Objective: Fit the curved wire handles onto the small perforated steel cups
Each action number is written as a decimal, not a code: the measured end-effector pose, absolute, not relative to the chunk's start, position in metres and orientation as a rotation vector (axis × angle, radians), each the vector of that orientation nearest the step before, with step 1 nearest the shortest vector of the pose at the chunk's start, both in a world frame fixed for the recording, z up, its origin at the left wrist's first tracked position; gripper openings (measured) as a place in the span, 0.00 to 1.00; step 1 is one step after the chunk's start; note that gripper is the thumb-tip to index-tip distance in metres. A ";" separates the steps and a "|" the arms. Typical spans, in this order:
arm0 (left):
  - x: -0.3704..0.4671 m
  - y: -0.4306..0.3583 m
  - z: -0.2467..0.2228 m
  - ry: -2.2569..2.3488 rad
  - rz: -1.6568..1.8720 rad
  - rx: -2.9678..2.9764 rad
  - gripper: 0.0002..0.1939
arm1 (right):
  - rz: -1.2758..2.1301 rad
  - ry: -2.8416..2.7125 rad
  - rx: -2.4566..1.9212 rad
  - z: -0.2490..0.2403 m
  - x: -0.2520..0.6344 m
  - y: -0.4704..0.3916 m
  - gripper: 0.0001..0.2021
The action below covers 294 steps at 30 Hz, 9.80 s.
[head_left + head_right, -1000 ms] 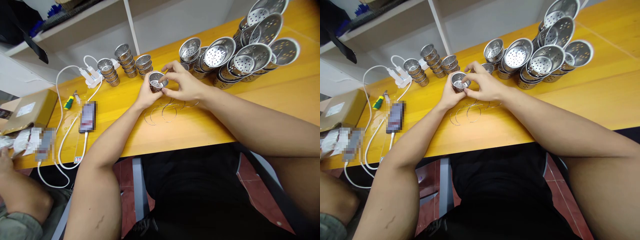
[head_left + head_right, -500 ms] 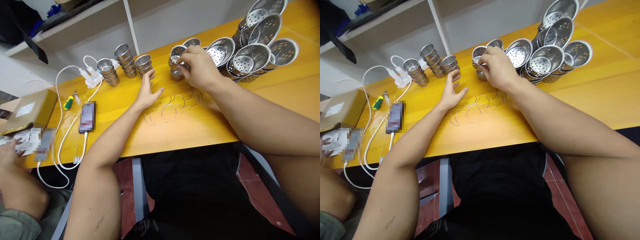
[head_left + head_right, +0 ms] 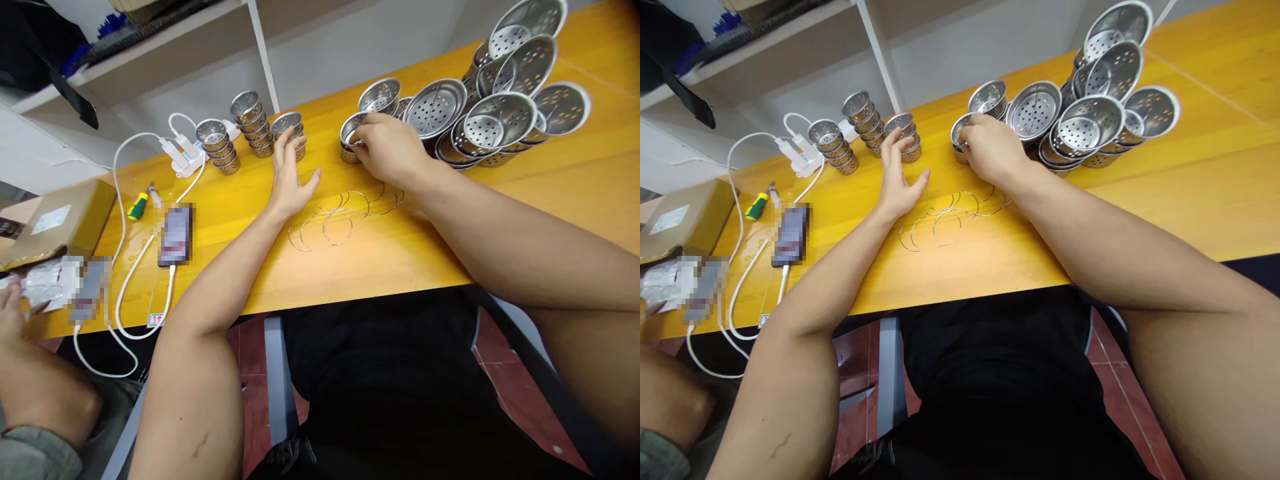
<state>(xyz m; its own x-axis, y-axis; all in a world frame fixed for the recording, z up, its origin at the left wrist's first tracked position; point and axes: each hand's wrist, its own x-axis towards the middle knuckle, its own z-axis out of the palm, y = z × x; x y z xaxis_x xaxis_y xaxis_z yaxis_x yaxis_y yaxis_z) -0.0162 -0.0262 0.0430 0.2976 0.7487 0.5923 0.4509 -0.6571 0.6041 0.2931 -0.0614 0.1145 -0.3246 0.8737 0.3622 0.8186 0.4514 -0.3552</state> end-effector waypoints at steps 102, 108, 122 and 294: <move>-0.067 0.024 0.047 1.220 1.652 1.745 0.59 | 0.391 -3.126 -1.357 0.181 0.217 -0.164 0.12; -0.071 0.025 0.045 1.246 1.605 1.815 0.58 | 0.341 -3.118 -1.248 0.171 0.221 -0.160 0.11; -0.059 0.006 0.065 1.403 1.685 1.899 0.49 | 0.257 -3.161 -1.003 0.170 0.213 -0.161 0.12; -0.013 -0.012 0.022 0.751 1.182 2.329 0.47 | 1.083 -1.755 -0.819 0.130 0.245 -0.090 0.36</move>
<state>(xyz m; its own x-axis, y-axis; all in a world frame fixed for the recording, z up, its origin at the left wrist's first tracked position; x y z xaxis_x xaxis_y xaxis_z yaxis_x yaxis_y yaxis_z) -0.0131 -0.0121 0.0223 0.4927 0.6317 0.5986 0.2740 -0.7654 0.5822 0.2447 -0.0896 0.1301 -0.3851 0.8573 0.3417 0.0795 0.3997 -0.9132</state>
